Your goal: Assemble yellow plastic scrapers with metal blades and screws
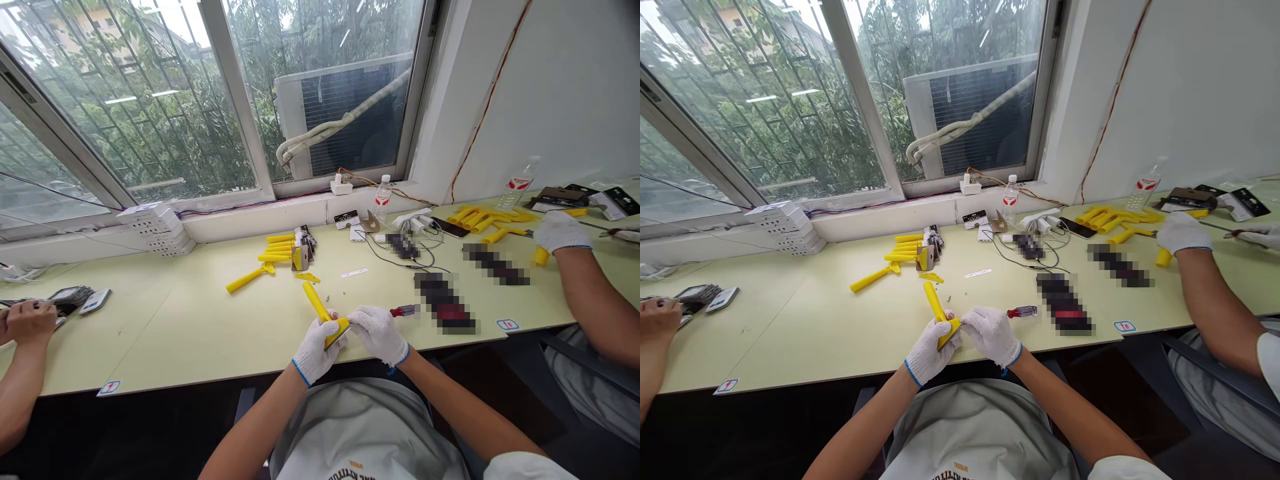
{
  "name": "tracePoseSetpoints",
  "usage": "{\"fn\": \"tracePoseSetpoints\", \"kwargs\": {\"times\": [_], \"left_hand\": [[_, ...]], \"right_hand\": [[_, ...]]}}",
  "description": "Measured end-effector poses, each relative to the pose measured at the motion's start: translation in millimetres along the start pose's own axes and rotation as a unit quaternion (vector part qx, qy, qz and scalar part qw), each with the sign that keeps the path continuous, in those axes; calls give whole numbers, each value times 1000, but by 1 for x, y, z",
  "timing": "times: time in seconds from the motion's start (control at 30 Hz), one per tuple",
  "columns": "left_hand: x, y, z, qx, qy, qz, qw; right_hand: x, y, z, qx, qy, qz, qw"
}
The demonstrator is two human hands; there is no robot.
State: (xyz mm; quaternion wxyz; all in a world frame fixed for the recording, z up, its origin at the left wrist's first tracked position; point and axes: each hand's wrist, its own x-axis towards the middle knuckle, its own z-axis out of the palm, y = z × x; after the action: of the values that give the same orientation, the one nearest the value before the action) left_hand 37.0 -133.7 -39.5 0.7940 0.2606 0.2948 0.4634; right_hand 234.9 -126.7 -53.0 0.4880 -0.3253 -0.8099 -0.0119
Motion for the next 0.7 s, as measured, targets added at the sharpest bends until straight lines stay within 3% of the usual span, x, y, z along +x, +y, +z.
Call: {"fn": "tracePoseSetpoints", "kwargs": {"times": [0.37, 0.7], "left_hand": [[2, -1, -2, -9, -14, -2, 1000], [0, 0, 1, -5, 6, 9, 1000]], "right_hand": [[0, -1, 0, 1, -15, 5, 1000], [5, -3, 4, -18, 16, -21, 999]]}}
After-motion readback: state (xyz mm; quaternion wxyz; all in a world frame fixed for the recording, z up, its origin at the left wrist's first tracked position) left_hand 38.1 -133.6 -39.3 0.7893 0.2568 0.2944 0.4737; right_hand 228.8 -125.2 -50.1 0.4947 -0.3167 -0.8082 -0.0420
